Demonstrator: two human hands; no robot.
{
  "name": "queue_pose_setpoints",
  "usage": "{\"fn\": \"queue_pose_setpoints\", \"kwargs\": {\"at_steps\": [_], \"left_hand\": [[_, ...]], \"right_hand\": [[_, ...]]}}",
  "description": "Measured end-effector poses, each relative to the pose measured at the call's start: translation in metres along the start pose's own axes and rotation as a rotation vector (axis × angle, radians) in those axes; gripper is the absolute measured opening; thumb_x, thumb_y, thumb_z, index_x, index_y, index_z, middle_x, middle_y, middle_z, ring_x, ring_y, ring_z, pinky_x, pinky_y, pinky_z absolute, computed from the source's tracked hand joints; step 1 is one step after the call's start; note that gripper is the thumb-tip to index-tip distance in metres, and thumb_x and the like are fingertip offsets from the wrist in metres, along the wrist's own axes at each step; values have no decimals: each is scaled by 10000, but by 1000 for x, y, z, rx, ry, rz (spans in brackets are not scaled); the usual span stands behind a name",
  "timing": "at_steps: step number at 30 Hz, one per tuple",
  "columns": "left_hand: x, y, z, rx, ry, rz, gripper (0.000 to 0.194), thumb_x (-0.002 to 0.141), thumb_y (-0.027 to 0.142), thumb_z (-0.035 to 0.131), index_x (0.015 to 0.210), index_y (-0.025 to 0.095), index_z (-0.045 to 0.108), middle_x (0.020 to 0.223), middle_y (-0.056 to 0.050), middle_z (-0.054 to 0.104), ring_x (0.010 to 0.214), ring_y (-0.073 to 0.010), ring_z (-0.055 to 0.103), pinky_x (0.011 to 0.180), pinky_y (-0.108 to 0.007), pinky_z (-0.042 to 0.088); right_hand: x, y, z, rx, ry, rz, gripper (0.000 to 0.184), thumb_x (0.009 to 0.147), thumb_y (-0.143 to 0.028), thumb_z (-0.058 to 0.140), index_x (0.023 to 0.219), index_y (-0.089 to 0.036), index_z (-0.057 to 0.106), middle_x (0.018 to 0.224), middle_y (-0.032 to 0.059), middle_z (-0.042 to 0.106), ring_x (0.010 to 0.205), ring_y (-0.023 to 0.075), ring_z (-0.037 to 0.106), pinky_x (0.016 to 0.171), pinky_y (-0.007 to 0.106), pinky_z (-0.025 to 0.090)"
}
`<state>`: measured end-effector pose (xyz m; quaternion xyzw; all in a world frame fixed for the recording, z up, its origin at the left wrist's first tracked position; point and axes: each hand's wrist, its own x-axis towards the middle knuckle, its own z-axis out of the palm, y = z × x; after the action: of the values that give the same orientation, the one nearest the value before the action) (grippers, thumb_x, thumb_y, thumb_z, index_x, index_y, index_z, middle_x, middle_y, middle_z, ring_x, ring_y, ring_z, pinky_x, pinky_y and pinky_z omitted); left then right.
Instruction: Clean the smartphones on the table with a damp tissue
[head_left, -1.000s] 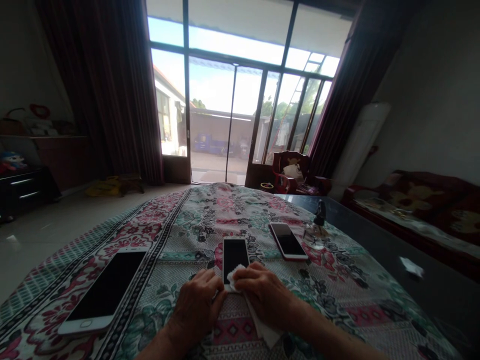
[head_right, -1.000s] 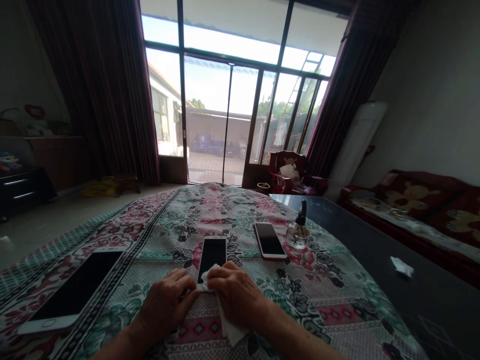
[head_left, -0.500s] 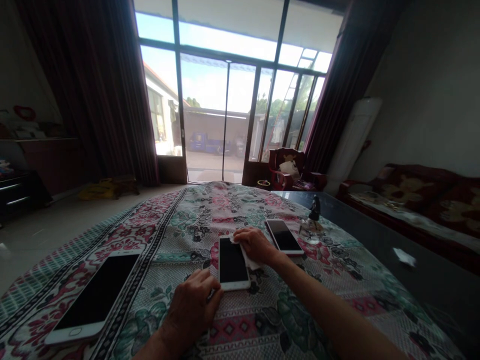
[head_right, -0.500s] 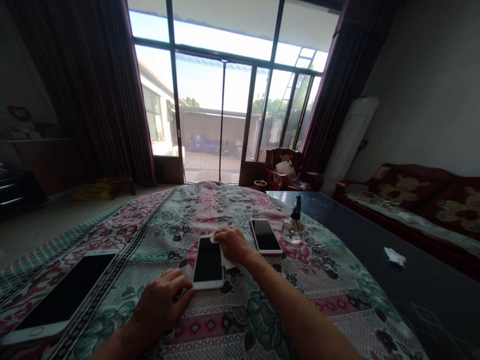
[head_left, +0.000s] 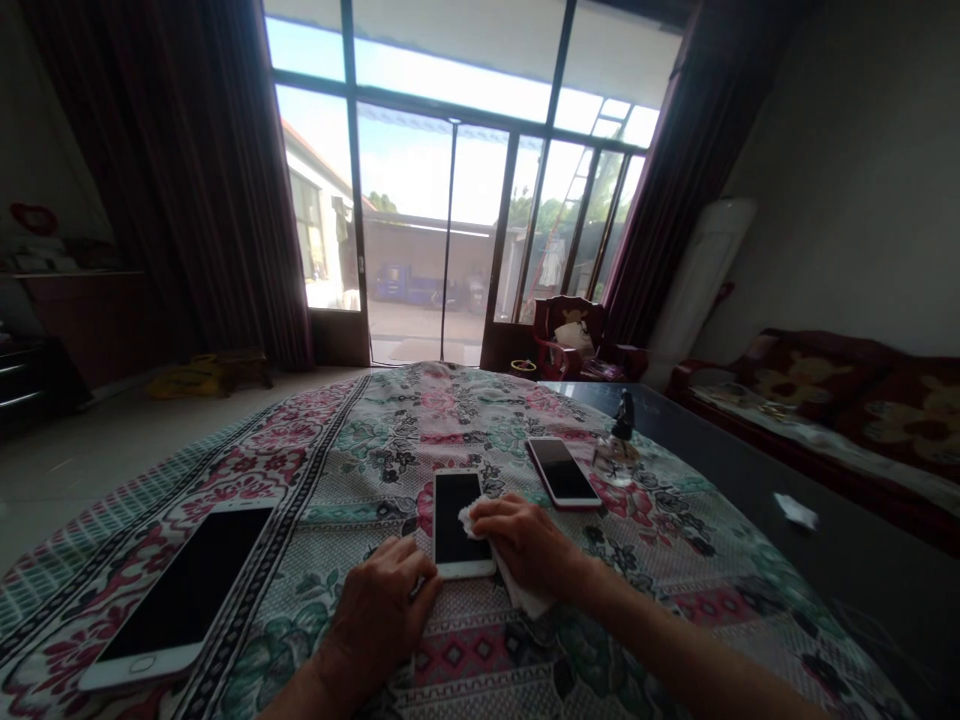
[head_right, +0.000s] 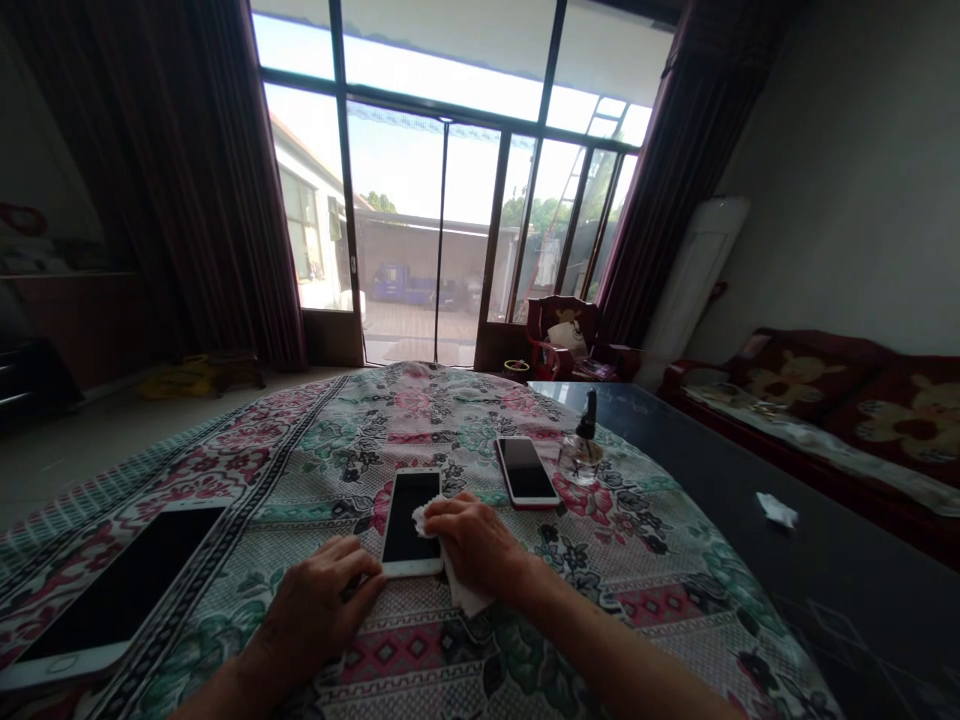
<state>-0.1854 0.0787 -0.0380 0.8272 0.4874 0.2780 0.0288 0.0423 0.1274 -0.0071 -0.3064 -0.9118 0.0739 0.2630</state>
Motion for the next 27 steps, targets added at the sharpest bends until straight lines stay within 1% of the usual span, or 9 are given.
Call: {"fn": "queue_pose_setpoints", "kwargs": {"at_steps": [5,8,10,13,16,19,22,27], "left_hand": [[0,-1,1,8,-3,-1,171,892,191,537,737,201,608,777,-24,622,803,-209,593,727,-336,478],[1,-1,2,10,2,3,178,890,193,540,726,201,608,766,-24,619,791,-205,590,719,-330,477],[1,-2,2,11,10,7,185,891,192,537,720,201,608,762,-23,617,784,-204,589,713,-328,475],[1,-2,2,7,18,17,184,891,190,536,723,200,610,759,-21,615,780,-203,592,703,-326,474],[0,-2,2,2,19,21,177,890,186,535,732,200,615,756,-21,616,779,-203,595,697,-323,474],[0,-2,2,1,20,19,174,888,188,541,732,200,615,758,-21,616,784,-205,597,701,-326,473],[0,-2,3,11,25,17,173,884,189,548,724,200,612,756,-21,617,784,-208,599,706,-330,473],[0,-3,4,35,31,31,162,878,192,563,724,206,613,755,-15,622,778,-201,600,697,-312,466]], "right_hand": [[-21,-24,-3,55,-59,-19,299,903,-77,423,975,-216,678,1113,-9,681,912,127,593,884,295,427],[-21,-25,-5,82,-72,-27,292,886,-66,435,958,-210,679,1099,-8,686,915,121,601,890,290,424],[-15,-19,-5,82,-62,-33,291,877,-64,444,939,-208,688,1083,-4,695,922,122,611,894,291,425],[4,-1,0,35,-12,-3,300,874,-66,444,912,-203,708,1063,12,705,940,139,613,888,299,442],[23,17,7,-41,30,79,299,885,-79,454,925,-206,721,1077,22,709,970,163,604,898,313,458],[35,24,12,-115,49,167,301,896,-82,463,976,-215,720,1104,23,701,996,175,589,922,324,456],[34,18,13,-166,38,183,315,900,-75,459,1019,-218,714,1128,24,689,989,178,573,919,322,457],[19,-13,10,-133,-25,70,325,898,-66,444,980,-224,716,1097,14,690,933,160,562,875,283,453]]}}
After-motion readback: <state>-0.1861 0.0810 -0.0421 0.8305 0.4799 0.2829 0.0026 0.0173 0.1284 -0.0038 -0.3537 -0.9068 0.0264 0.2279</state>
